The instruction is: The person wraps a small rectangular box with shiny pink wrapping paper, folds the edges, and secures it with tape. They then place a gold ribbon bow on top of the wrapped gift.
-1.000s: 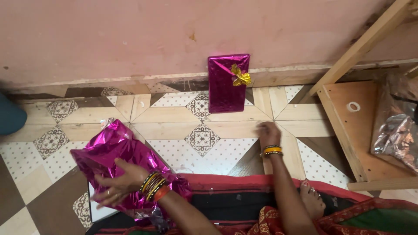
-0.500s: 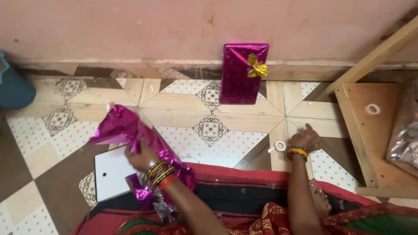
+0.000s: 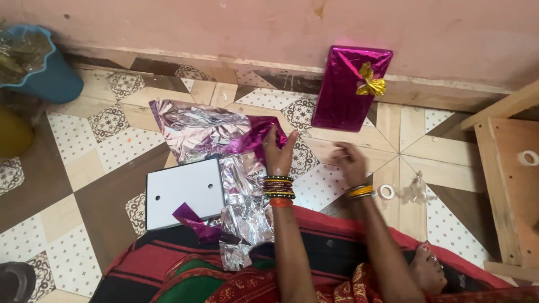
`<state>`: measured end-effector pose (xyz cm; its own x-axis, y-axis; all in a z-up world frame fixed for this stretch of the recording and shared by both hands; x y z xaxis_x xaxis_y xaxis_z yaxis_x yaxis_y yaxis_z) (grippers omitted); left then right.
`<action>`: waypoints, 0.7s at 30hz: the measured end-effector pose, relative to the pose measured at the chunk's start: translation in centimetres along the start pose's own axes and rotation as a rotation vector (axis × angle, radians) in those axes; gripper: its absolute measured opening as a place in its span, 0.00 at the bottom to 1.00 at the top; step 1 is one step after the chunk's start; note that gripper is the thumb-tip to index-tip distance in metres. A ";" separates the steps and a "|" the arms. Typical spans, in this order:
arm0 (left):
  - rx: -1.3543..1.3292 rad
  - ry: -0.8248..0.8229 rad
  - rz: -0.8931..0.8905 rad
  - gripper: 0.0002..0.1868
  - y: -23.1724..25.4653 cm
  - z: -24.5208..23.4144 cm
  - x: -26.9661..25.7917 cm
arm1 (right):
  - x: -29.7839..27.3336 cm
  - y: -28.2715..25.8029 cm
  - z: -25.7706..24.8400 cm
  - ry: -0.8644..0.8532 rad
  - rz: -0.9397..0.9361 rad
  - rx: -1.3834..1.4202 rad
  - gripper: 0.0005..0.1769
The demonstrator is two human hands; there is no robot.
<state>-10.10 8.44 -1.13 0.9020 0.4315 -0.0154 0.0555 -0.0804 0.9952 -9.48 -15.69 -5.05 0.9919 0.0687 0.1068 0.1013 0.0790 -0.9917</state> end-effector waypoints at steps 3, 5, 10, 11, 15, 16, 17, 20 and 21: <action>-0.754 -0.225 -0.142 0.41 0.1 1.2 0.3 | -1.0 -1.4 8.4 -0.345 -0.093 0.188 0.46; -1.005 -0.264 -0.275 0.40 0.3 0.3 0.4 | -1.7 -1.8 11.4 -0.345 -0.077 0.220 0.57; -0.855 -0.202 -0.145 0.34 2.7 -4.9 -0.3 | -1.2 0.9 13.1 -0.194 0.200 0.281 0.52; -0.869 -0.251 -0.102 0.33 3.6 -5.9 -0.3 | -0.9 1.5 13.0 -0.138 0.176 0.239 0.47; -0.516 -0.044 -0.112 0.34 4.1 -14.1 -1.7 | -0.1 4.8 9.9 0.160 0.208 0.152 0.34; -0.476 0.056 -0.124 0.34 3.7 -16.6 -2.0 | 0.0 5.8 8.5 0.252 0.249 0.151 0.32; -0.469 0.160 -0.088 0.34 3.4 -19.1 -2.2 | 0.3 6.6 7.3 0.295 0.248 0.149 0.30; -0.187 0.627 -0.207 0.40 1.2 -25.0 -2.9 | 1.7 8.2 2.9 0.407 0.214 0.080 0.25; 0.122 0.708 -0.391 0.43 0.0 -25.5 -4.0 | 2.0 8.4 1.6 0.430 0.185 0.014 0.23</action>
<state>-24.65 29.64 1.36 0.3256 0.9108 -0.2537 0.3926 0.1139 0.9126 -6.80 -13.31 -13.05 0.9352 -0.3352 -0.1142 -0.0786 0.1181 -0.9899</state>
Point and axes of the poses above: each hand's wrist, its own x-axis towards the middle knuckle, its own z-axis out of the palm, y = z × x, the point moved 4 cm from there along x, towards the middle knuckle, and after that the axes turned 9 degrees about x, right-handed, at the moved point
